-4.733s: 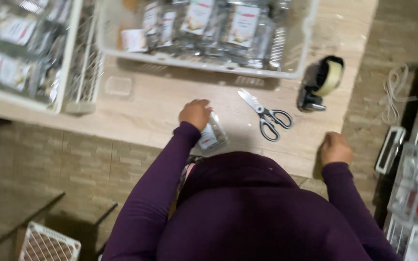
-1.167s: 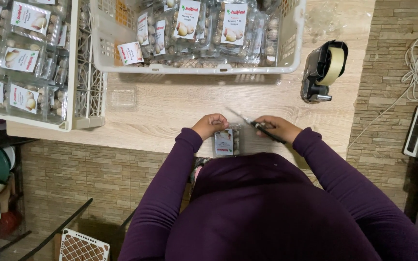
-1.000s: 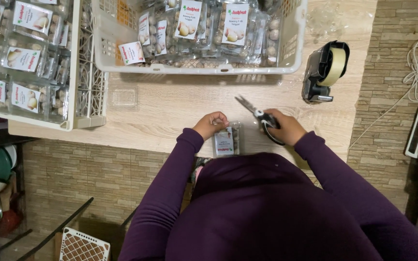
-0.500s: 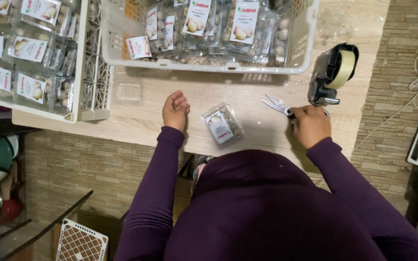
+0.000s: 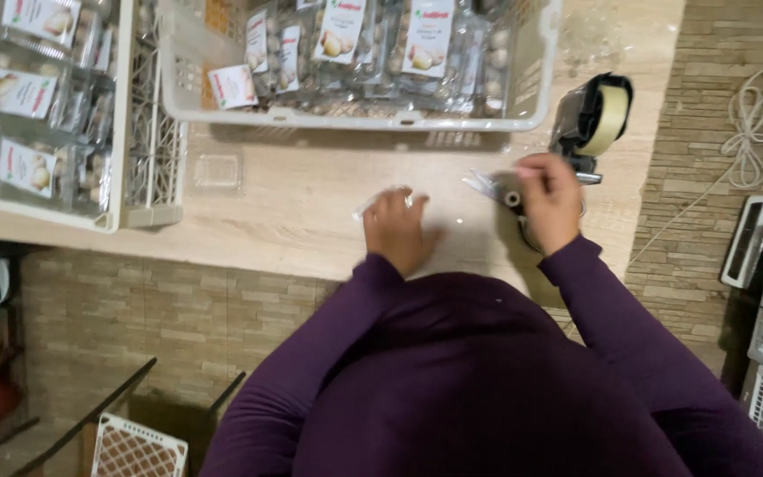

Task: The person labels and seals small plastic containers of mushrooms using scissors and adhesive tape, working from large baskets of pre-packaged items on a wooden table.

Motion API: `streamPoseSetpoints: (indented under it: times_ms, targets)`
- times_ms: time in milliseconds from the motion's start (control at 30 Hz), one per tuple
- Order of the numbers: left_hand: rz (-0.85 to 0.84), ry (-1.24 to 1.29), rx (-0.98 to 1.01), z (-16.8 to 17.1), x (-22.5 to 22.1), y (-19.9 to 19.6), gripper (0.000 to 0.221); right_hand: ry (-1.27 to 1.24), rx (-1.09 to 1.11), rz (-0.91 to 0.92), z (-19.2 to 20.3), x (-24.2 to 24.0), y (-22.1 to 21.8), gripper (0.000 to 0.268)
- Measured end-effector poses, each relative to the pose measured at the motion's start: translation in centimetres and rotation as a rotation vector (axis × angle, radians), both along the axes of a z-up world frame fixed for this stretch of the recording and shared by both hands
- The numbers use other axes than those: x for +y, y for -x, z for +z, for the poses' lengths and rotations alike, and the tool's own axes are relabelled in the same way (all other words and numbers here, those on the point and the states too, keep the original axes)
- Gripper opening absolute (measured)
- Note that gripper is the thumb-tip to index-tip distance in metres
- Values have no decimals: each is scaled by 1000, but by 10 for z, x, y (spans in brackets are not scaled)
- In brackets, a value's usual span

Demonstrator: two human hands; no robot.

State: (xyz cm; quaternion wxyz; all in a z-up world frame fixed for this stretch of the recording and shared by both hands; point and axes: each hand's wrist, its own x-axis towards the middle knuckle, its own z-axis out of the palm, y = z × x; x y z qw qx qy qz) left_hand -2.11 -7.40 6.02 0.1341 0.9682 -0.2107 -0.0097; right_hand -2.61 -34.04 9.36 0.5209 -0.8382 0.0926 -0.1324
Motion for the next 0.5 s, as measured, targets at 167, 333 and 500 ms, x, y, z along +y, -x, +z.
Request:
streamPoseSetpoints:
  times_ms: [167, 333, 500]
  targets:
    - [-257, -290, 347, -13, 5, 8, 49, -67, 35, -525, -77, -84, 25, 27]
    - [-446, -78, 89, -57, 66, -14, 30, -290, 352, -510, -54, -75, 22, 26]
    - [-579, -38, -136, -74, 92, -12, 18, -202, 323, -433, -97, -77, 12, 12]
